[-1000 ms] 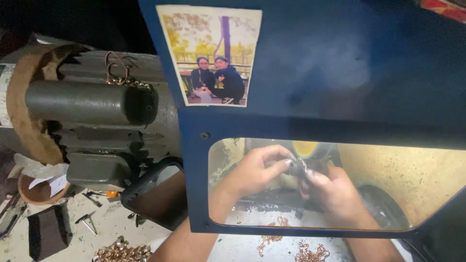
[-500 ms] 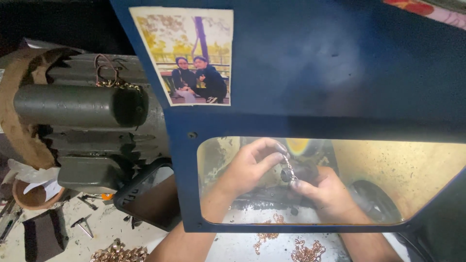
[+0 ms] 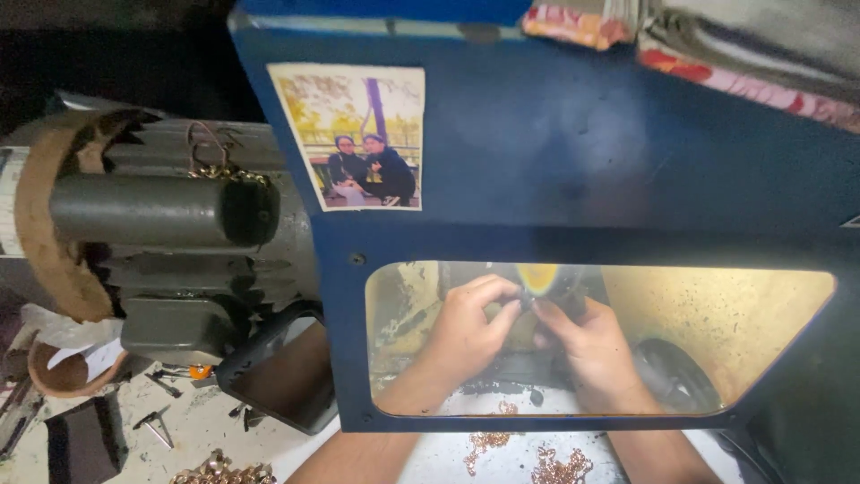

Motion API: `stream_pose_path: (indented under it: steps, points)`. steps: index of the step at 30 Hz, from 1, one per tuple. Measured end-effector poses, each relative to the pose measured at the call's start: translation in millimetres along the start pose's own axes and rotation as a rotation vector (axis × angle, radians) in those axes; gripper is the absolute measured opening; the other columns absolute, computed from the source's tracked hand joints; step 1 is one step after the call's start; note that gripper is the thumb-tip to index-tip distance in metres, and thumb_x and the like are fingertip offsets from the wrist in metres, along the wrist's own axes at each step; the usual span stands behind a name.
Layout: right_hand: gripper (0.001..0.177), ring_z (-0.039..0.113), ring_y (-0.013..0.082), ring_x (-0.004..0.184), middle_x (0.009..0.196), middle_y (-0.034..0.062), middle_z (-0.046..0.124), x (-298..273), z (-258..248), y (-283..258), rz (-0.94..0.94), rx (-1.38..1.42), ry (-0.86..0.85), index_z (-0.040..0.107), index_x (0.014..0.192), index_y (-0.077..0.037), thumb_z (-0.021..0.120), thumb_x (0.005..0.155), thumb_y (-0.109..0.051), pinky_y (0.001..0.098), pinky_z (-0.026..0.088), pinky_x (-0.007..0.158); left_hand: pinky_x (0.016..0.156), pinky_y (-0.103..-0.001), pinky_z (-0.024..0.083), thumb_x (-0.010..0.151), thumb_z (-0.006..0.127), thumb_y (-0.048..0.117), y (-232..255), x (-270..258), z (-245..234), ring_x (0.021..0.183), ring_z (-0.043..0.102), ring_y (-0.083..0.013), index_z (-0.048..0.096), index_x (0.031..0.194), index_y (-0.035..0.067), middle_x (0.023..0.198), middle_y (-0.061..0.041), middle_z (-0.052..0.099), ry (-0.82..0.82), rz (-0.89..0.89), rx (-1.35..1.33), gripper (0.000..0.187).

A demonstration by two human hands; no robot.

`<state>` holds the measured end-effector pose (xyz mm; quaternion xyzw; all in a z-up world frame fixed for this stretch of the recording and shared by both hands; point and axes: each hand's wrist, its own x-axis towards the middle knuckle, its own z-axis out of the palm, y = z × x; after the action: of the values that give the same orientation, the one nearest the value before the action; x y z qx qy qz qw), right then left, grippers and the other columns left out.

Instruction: Polishing a small jewelry component using a bench-mounted polishing machine inside a protective enclosure.

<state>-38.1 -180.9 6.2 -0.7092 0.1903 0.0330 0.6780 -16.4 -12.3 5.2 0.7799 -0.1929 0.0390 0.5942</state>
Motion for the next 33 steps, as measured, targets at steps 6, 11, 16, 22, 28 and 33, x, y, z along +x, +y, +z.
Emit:
stream_pose_path:
  steps: [6, 11, 16, 22, 28, 33]
  points:
    - [0.028, 0.06, 0.0171, 0.056, 0.056, 0.0077, 0.066, 4, -18, 10, -0.204, -0.157, -0.2, 0.075, 0.073, -0.004, 0.075, 0.091, -0.027, 0.0331, 0.048, 0.065, 0.092, -0.03, 0.055, 0.094, 0.064, 0.022, 13, 1, -18, 0.099, 0.072, -0.0134, 0.074, 0.099, 0.013, 0.1, 0.002, 0.077, -0.135, -0.124, -0.144, 0.015]
    - [0.03, 0.062, 0.0166, 0.059, 0.06, 0.0052, 0.069, -15, -33, -7, -0.142, -0.216, -0.29, 0.083, 0.084, -0.006, 0.074, 0.087, -0.034, 0.0323, 0.048, 0.061, 0.092, -0.031, 0.057, 0.098, 0.061, 0.016, 12, 1, -27, 0.093, 0.072, -0.0162, 0.064, 0.1, 0.01, 0.095, -0.004, 0.073, -0.269, -0.25, -0.399, 0.007]
    - [0.036, 0.06, 0.0191, 0.051, 0.058, 0.0088, 0.069, -24, -35, -22, -0.083, -0.23, -0.274, 0.078, 0.077, -0.003, 0.071, 0.09, -0.036, 0.0328, 0.045, 0.051, 0.092, -0.031, 0.054, 0.1, 0.059, 0.017, 32, 0, -29, 0.088, 0.07, -0.014, 0.062, 0.105, 0.014, 0.086, -0.002, 0.071, -0.282, -0.323, -0.356, 0.008]
    - [0.03, 0.064, 0.0195, 0.059, 0.062, 0.0081, 0.07, -22, -36, -26, -0.052, -0.278, -0.261, 0.084, 0.097, -0.005, 0.07, 0.09, -0.031, 0.0334, 0.053, 0.065, 0.086, -0.03, 0.056, 0.1, 0.057, 0.025, 39, 4, -31, 0.083, 0.07, -0.0127, 0.069, 0.108, 0.012, 0.091, -0.001, 0.073, -0.298, -0.269, -0.254, 0.019]
    - [0.031, 0.068, 0.0197, 0.061, 0.064, 0.0077, 0.073, -19, -34, -28, -0.051, -0.362, -0.246, 0.082, 0.087, -0.005, 0.071, 0.089, -0.035, 0.0329, 0.053, 0.068, 0.107, -0.037, 0.055, 0.096, 0.064, 0.022, 34, 1, -33, 0.115, 0.068, -0.022, 0.066, 0.116, 0.011, 0.12, -0.006, 0.069, -0.222, 0.059, -0.254, 0.023]
    - [0.031, 0.067, 0.018, 0.063, 0.065, 0.0051, 0.071, -18, -36, -29, -0.062, -0.399, -0.315, 0.08, 0.097, -0.008, 0.071, 0.088, -0.037, 0.0308, 0.053, 0.069, 0.103, -0.042, 0.055, 0.093, 0.073, 0.016, 31, 0, -28, 0.11, 0.068, -0.0249, 0.075, 0.104, 0.011, 0.112, -0.008, 0.072, -0.245, 0.241, -0.103, 0.013]
